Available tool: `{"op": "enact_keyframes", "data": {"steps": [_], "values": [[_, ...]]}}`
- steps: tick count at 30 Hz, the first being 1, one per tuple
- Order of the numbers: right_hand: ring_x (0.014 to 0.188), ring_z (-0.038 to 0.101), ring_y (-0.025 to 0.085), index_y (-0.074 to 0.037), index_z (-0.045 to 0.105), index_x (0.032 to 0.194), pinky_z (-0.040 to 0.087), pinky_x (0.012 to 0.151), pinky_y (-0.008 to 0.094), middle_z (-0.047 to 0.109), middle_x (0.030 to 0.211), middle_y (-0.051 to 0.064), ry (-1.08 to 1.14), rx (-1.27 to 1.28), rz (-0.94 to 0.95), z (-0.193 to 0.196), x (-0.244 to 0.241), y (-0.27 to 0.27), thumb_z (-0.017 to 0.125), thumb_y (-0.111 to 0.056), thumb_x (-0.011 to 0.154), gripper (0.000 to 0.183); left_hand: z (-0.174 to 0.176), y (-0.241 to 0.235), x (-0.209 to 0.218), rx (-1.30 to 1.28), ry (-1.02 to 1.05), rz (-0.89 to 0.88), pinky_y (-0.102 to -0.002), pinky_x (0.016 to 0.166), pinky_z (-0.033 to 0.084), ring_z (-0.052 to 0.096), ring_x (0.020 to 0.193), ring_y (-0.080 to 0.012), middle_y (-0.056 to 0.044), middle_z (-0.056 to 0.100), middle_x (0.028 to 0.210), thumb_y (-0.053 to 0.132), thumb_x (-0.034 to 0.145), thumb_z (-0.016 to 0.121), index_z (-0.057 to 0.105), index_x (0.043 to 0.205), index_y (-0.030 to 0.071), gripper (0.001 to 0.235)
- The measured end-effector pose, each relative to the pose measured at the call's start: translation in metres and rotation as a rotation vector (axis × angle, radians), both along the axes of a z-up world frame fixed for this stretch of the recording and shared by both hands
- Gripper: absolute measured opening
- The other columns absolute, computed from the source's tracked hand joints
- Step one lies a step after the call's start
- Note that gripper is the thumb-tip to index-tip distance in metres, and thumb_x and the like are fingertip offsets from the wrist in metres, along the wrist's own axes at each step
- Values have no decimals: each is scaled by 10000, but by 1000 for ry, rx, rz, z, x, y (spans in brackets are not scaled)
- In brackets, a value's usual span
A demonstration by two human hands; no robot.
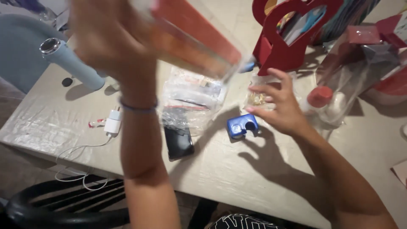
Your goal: Packaging small items into plastic bags and tying them with decorative ribbons.
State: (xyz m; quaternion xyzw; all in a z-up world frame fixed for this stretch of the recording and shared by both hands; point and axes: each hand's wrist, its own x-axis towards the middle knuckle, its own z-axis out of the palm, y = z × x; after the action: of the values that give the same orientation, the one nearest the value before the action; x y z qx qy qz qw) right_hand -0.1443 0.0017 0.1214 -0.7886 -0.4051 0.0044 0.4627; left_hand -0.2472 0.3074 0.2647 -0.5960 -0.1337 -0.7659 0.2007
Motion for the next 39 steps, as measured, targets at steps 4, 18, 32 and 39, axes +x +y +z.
{"op": "enact_keyframes", "data": {"steps": [4,18,32,39], "values": [[1334,511,246,-241,481,1501,556,1048,430,287,1612,110,429,-43,112,-12,24,-25,770,-284,781,777,-91,-74,30,296,35,932,-460,678,622,682,903,-333,-224,630,1112,704,1147,590,398,1477,-18,817],[876,540,217,-175,772,1059,474,762,352,630,1151,41,-662,128,-94,-134,31,-72,894,-390,760,388,-266,-190,66,-959,1326,-878,-477,750,592,741,914,-354,-70,736,904,320,920,630,711,1010,203,169],[808,700,266,-163,706,1036,557,634,379,712,1072,34,-672,-249,0,-63,-18,-60,693,-250,801,252,-209,-97,82,-587,1608,-651,-549,834,587,693,1019,-437,-109,714,1076,144,766,783,759,1113,238,361],[782,736,263,-179,729,1038,591,657,359,704,1287,26,-706,-210,-103,-92,-12,-45,661,-148,862,191,-276,-63,120,-528,1749,-451,-555,1044,489,555,1317,-438,-84,564,1451,287,900,716,738,1214,372,326]]}}
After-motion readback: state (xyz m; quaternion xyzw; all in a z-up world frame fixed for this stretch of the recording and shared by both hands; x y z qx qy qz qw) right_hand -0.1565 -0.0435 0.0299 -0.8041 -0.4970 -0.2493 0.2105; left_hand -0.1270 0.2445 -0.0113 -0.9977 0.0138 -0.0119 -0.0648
